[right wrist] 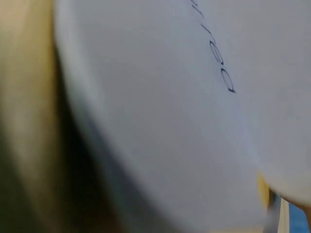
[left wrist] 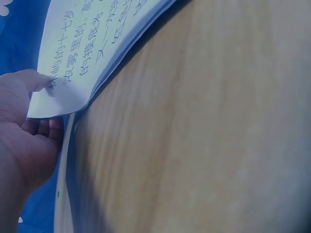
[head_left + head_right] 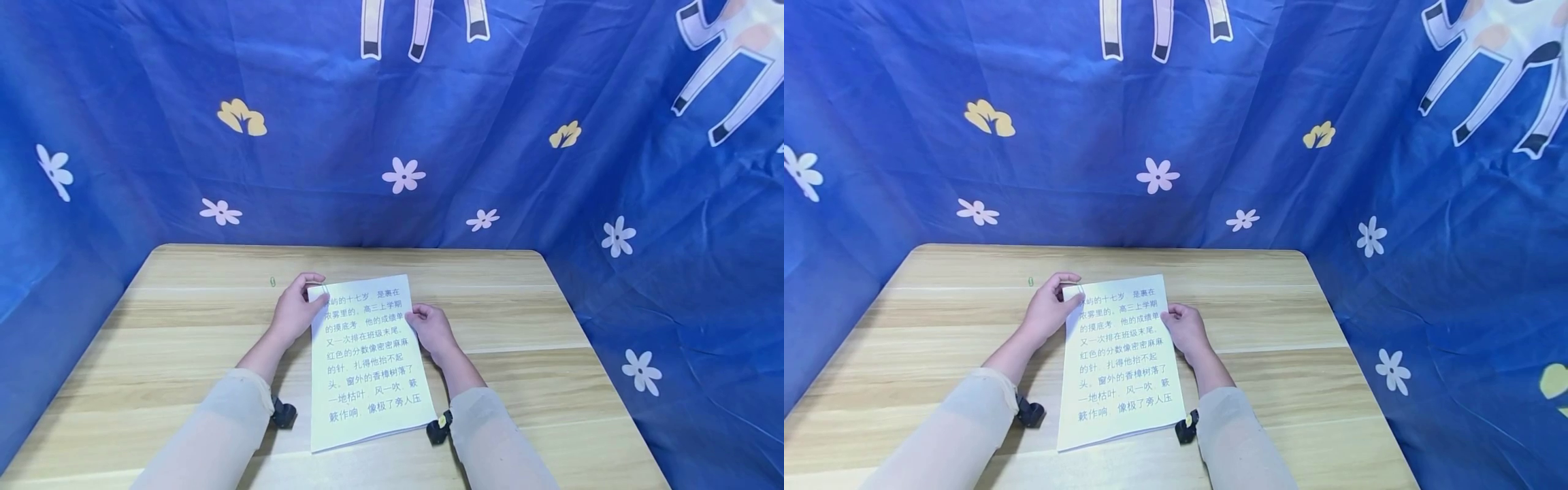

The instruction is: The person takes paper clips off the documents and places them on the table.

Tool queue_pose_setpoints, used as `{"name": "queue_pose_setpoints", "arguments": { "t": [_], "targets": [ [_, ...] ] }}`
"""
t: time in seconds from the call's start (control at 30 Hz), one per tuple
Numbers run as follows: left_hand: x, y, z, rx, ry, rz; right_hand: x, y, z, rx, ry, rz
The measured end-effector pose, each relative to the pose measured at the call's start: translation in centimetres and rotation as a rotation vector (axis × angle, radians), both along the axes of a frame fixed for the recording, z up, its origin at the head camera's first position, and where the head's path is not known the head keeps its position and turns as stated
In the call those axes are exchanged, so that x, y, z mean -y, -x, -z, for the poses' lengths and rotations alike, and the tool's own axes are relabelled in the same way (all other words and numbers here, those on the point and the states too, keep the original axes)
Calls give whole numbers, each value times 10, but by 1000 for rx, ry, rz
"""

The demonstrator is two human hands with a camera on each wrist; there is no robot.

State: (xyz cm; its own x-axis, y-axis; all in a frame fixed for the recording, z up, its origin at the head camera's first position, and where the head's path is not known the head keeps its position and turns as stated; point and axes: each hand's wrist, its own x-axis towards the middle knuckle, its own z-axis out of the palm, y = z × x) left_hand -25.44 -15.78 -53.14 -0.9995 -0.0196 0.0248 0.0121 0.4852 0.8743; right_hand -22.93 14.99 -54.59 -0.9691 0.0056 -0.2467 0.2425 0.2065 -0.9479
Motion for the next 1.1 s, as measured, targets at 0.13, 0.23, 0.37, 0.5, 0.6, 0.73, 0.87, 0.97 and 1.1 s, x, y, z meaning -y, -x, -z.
{"name": "queue_pose_setpoints", "arguments": {
  "t": [0.13, 0.23, 0.37, 0.5, 0.6, 0.73, 0.87, 0.97, 1.1],
  "targets": [
    [-1, -1, 1, -10, -8, -5, 0, 0, 1, 1, 3, -6],
    [-2, -1, 1, -15, -2, -7, -1, 1, 1, 0, 8, -5],
    [-1, -1, 0, -29, 10, -2, -1, 1, 2, -7, 9, -6],
    [3, -1, -1, -53, 23, 16, -1, 1, 2, -5, 8, -7],
    [6, -1, -1, -65, 37, 34, 0, 0, 2, -6, 1, -9],
    [10, 0, -2, -73, 63, 56, -1, 0, 2, -16, -10, -12],
    [12, -1, -5, -67, 67, 74, -1, -1, 1, -4, -12, -11],
    [14, -2, -7, -55, 71, 83, -1, -1, 1, 10, -14, -10],
    [15, -3, -8, -55, 76, 81, -1, -1, 1, 0, -23, -11]
  ]
}}
